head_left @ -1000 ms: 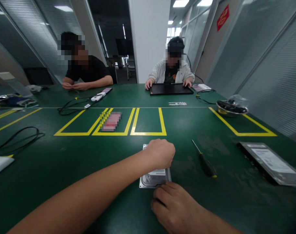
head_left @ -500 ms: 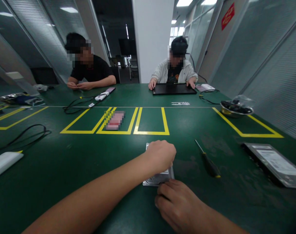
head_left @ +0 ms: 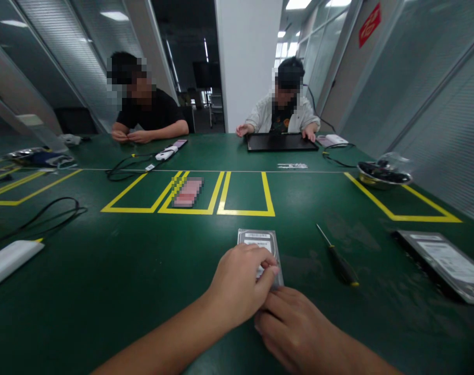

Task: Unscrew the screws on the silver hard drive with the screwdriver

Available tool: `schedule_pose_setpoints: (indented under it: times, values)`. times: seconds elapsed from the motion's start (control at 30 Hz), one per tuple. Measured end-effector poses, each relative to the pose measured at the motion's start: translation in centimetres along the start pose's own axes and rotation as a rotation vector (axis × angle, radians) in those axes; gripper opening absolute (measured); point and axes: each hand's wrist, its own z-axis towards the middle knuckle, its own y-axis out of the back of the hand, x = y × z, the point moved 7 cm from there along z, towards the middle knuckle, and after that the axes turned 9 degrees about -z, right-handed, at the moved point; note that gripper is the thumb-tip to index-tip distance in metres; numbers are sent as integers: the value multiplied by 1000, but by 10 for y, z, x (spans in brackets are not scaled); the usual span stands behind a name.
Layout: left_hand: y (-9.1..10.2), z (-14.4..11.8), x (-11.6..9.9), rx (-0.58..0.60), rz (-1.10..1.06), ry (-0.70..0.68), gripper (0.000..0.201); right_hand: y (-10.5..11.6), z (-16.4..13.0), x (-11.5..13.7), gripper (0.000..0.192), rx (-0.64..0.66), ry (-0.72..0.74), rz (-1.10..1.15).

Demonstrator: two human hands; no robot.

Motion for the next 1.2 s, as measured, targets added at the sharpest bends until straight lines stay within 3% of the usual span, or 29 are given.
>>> schedule_pose_setpoints:
  times: [0.1, 0.3, 0.47, 0.6, 0.73, 0.93, 1.2]
  values:
    - [-6, -4, 6, -21, 37, -57, 9, 8, 1, -2, 14, -27, -2, -8]
    - [-23, -16, 9, 112, 130, -235, 18, 21, 1, -13, 13, -85, -34, -36]
    - [-24, -22, 4, 156, 172, -231, 21, 24, -3, -43, 18, -97, -223, -222]
    - [-28, -26, 3, 177, 199, -244, 55, 27, -13, -83, 8, 88, -496, -561]
    - [-31, -28, 7, 177, 264, -232, 59, 33, -27, -114, 8, 314, -683, -721]
    - [-32, -29, 7, 181, 295, -221, 55, 39, -50, -139, 15, 550, -913, -732]
    - [-31, -30, 8, 192, 305, -201, 53, 35, -69, -149, 20, 732, -1055, -553]
